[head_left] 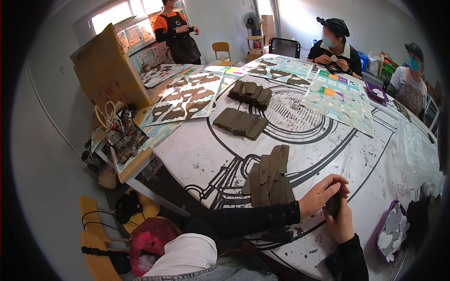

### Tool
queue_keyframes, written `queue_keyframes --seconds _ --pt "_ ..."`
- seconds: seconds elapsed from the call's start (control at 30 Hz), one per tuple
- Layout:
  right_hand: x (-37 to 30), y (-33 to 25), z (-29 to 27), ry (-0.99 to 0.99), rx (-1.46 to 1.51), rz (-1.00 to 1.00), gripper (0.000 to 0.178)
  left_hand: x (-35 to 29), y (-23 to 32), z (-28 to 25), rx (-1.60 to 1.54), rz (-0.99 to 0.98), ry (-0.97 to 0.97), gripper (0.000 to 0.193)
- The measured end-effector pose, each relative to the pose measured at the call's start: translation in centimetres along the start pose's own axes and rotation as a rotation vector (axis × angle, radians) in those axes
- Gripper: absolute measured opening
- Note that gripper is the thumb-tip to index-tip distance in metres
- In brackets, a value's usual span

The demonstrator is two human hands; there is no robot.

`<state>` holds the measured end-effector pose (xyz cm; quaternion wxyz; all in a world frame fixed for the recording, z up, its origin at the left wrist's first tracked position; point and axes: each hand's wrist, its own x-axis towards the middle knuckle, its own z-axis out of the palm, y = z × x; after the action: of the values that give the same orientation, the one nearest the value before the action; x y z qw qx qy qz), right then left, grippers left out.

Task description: Sorting and stacking cut-out shoe components at a large table.

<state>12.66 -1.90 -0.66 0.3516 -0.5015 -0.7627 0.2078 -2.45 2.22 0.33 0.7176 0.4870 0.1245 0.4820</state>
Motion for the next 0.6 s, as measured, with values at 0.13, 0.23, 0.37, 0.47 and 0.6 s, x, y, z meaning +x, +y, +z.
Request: queue_keyframes --seconds 0.13,0.23,0.37,0.47,0.6 --pt "0.11 -0.21 0.07 0.068 0.030 -0.069 0.062 0.00 0.46 -0.11 -0.004 -0.012 -0.024 0.026" --pt "-0.07 -0.34 -0.42 0.004 0.019 -0.004 0.061 -0.07 0.56 -0.09 0.097 -0.040 -0.014 0.021" --pt "-0.11 -0.70 -0.79 -0.102 0.066 0.181 0.050 -0.12 0.49 0.30 0.247 0.013 -0.003 0.017" --pt "-0.18 -0.65 -0.68 -0.099 0.051 0.143 0.047 -0.18 -0.01 -0.01 0.068 0.000 -0.006 0.014" --pt "-0.15 -0.98 -0.53 -0.064 0.224 0.148 0.044 -0.25 0.38 0.03 0.140 -0.002 0.002 0.017"
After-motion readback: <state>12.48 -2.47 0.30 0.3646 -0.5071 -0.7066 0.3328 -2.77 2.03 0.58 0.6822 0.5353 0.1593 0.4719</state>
